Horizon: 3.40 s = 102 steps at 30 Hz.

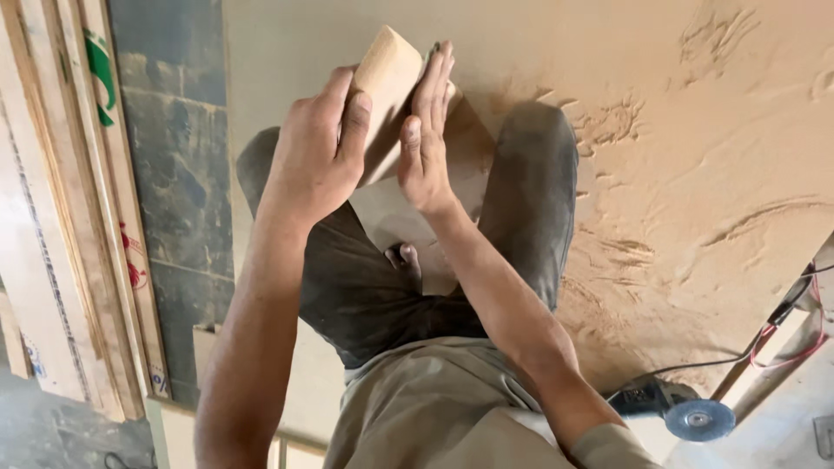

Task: The person sands the edges and surfaces of a wooden board using a piece of sandpaper, turning the board over multiple times to reach all sides.

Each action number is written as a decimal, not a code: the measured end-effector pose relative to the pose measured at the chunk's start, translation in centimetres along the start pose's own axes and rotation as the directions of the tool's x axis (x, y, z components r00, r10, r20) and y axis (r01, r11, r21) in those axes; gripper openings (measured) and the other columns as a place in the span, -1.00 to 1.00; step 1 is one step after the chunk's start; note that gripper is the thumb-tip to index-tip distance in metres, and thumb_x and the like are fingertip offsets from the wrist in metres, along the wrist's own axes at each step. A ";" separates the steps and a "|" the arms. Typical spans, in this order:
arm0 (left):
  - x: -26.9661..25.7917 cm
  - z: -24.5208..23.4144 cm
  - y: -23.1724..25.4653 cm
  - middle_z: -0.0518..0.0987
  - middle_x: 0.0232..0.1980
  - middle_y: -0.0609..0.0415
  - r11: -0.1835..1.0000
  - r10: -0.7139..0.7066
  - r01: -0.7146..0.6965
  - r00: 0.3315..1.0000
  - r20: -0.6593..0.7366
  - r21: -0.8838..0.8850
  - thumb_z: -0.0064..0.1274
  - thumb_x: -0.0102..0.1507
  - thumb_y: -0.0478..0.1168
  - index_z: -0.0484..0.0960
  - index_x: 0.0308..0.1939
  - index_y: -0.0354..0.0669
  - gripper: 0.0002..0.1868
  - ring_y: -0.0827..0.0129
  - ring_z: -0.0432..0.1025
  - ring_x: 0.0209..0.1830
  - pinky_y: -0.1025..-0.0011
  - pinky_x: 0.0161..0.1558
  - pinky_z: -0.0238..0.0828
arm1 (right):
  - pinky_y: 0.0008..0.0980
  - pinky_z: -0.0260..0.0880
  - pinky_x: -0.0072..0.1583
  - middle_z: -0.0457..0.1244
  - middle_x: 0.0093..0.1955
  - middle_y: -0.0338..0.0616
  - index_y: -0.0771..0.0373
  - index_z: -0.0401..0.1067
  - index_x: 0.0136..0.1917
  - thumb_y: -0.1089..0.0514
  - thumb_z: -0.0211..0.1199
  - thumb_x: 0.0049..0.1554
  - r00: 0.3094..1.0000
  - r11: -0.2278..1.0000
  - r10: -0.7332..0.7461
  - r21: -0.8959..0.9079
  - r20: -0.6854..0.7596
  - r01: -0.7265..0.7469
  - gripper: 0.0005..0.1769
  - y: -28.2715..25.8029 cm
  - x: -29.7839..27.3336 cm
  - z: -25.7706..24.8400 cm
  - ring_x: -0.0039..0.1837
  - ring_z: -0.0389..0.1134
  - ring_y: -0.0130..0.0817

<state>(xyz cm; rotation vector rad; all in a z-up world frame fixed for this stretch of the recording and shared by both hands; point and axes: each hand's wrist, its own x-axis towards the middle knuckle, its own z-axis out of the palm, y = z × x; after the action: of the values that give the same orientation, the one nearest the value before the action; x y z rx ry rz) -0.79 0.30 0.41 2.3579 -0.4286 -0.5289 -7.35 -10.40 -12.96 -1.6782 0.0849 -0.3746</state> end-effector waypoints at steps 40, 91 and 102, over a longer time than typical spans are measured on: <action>-1.3 1.7 1.3 0.63 -0.27 -0.23 1.000 0.009 -0.008 0.998 -0.064 0.029 -0.19 0.44 -0.14 0.51 0.15 -0.25 -0.67 -0.13 0.56 -0.25 0.05 -0.22 0.47 | 0.02 -0.46 0.71 0.02 0.61 0.01 0.26 0.03 0.64 -0.35 -0.40 0.47 0.998 0.998 -0.064 -0.004 0.022 0.064 -0.22 -4.2 1.3 -2.8 0.69 -0.04 -0.07; -0.6 0.7 1.1 0.61 -0.30 -0.17 0.988 0.127 -0.118 0.988 -0.085 0.100 -0.21 0.53 -0.13 0.50 0.12 -0.27 -0.71 -0.05 0.57 -0.33 0.11 -0.29 0.47 | -0.14 -0.53 0.75 -0.42 0.77 -0.03 0.24 -0.39 0.76 -0.36 -0.46 0.48 0.999 0.985 -0.032 0.169 -0.009 0.033 -0.15 -2.5 1.4 -1.9 0.79 -0.53 -0.13; -0.1 0.5 0.6 0.63 -0.26 -0.26 0.994 0.109 -0.107 0.989 -0.097 0.026 -0.23 0.51 -0.10 0.53 0.11 -0.28 -0.67 -0.14 0.57 -0.26 0.08 -0.24 0.46 | -0.10 -0.67 0.73 -0.64 0.81 0.02 0.28 -0.55 0.73 -0.34 -0.53 0.49 1.000 0.990 -0.010 0.142 -0.016 0.012 -0.15 -1.8 0.0 -0.2 0.77 -0.70 -0.07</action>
<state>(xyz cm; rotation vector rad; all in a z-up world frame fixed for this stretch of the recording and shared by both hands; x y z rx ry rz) -1.20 -0.35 0.51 2.3531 -0.5150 -0.3578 -7.70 -10.38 -11.18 -1.5357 0.0588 -0.3932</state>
